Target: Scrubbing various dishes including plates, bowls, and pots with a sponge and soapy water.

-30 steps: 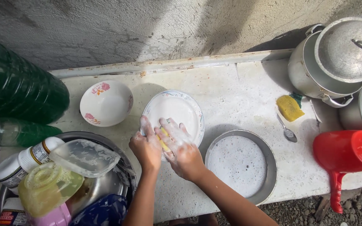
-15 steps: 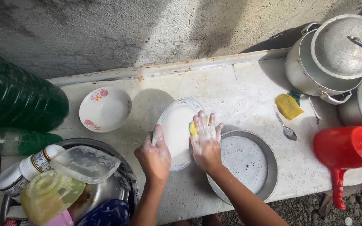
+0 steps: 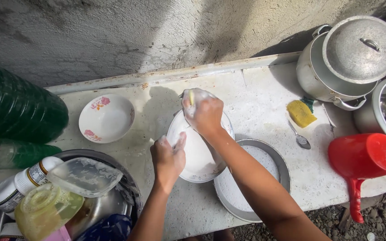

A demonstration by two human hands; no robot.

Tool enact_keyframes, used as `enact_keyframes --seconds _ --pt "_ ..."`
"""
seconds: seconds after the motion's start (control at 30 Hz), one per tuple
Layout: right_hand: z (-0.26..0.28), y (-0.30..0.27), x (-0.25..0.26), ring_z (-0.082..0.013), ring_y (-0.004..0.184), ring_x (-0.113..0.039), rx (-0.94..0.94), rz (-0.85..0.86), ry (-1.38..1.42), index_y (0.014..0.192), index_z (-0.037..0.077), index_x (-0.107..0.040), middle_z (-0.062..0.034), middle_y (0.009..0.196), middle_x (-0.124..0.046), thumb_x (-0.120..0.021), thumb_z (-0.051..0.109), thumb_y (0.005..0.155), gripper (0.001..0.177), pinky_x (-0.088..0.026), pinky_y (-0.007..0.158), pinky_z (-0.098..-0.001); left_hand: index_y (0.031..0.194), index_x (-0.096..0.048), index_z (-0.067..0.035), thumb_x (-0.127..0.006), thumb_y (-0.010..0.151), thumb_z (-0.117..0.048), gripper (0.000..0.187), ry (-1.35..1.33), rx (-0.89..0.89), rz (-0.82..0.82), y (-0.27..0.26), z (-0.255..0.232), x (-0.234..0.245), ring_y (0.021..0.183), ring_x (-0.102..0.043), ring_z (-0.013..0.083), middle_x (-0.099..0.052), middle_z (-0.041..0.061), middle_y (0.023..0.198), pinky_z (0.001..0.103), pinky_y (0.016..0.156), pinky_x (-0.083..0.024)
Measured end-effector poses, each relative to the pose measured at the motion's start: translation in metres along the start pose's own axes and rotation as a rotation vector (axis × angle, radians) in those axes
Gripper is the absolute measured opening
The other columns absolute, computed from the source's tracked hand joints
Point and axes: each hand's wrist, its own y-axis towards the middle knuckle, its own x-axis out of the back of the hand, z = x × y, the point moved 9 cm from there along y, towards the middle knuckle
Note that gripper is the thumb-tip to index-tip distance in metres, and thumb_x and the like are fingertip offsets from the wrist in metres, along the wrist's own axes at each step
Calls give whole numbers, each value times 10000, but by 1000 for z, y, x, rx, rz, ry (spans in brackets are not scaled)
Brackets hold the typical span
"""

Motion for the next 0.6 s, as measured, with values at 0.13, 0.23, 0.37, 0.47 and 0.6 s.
enact_keyframes --seconds 0.13,0.23,0.37,0.47,0.6 --pt "-80 -22 5 -352 537 -668 -630 59 -162 629 113 -609 -77 506 -605 -652 346 909 367 -537 584 -457 968 -661 181 -662 940 -218 400 -108 54 -159 -11 15 16 825 -746 442 -695 337 810 465 674 -555" --pt "-36 -9 -8 -275 501 -656 -276 88 -113 614 184 -608 -15 498 -602 -602 471 861 378 -537 549 -390 1016 -700 91 -722 868 -260 381 -49 69 55 9 13 -11 903 -745 420 -732 250 857 482 694 -572" --pt "1 5 -3 -182 693 -640 94 20 118 823 273 -633 55 706 -591 -452 432 950 272 -540 653 -355 875 -745 43 -680 852 -203 255 -111 59 -5 6 3 -21 877 -763 395 -740 202 769 492 693 -561" --pt "-48 -6 19 -315 1020 -648 -572 16 15 1290 76 -429 -85 1006 -703 -518 259 1065 304 -480 939 -473 907 -682 211 -592 978 -245 471 -163 60 -204 -2 -15 8 941 -706 543 -699 396 870 555 787 -520" --pt "10 -37 23 -488 1270 -384 -459 131 268 1105 -7 -445 -197 1431 -458 -632 144 972 275 -450 1077 -526 884 -677 200 -475 1071 -343 609 -256 70 -305 -2 -10 10 979 -671 559 -691 401 875 578 845 -487"
